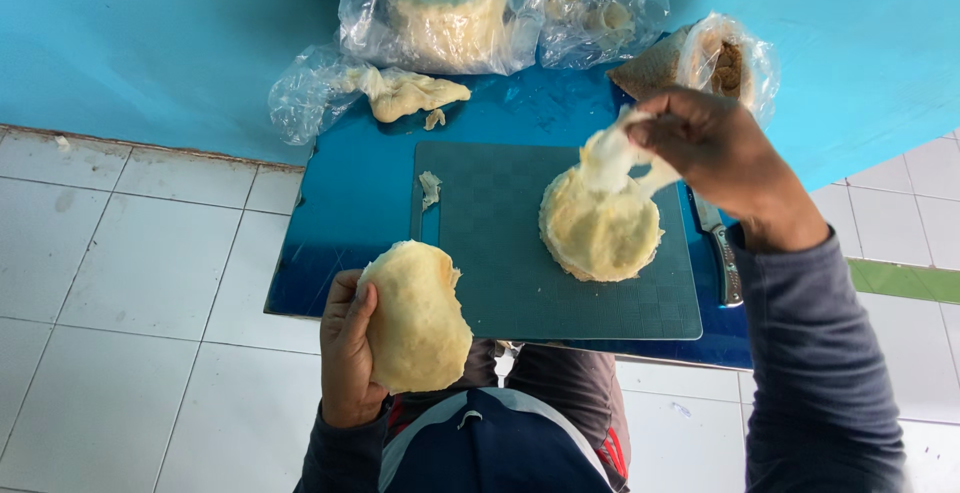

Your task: The person sits at a small blue table and repeatedly stretches a piece of dough by hand, pulling it thin between the fingers and placing each stretched sheet onto a growing stack on the cutting board. Near the end, the person holds the stacked dough steady and cuts through it with a knife.

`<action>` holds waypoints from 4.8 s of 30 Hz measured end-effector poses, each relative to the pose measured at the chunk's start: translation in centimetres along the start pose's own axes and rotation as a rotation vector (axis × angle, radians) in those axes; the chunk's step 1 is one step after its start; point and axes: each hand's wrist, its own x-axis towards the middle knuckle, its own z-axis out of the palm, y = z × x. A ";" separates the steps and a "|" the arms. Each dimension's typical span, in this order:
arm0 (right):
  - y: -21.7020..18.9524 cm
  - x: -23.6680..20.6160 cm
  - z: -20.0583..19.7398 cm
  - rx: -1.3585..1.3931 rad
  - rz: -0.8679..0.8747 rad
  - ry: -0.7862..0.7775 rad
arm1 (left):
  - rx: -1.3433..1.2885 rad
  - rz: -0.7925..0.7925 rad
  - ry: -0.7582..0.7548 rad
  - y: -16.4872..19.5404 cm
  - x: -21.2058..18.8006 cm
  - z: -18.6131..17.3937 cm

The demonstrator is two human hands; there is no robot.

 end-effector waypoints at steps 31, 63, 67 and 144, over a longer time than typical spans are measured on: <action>1.1 2.2 -0.8 0.092 -0.112 -0.214 | -0.027 -0.128 -0.026 -1.3 1.4 0.6; 6.5 -12.6 10.2 -0.498 -0.490 0.304 | -0.012 -0.085 -0.049 -1.3 0.6 3.5; 6.4 -14.1 9.6 0.084 -0.167 0.611 | -0.011 -0.106 -0.089 -2.5 0.8 4.5; -1.2 -9.7 20.4 0.607 -0.154 0.047 | 0.649 0.618 -0.412 -3.3 -0.1 4.8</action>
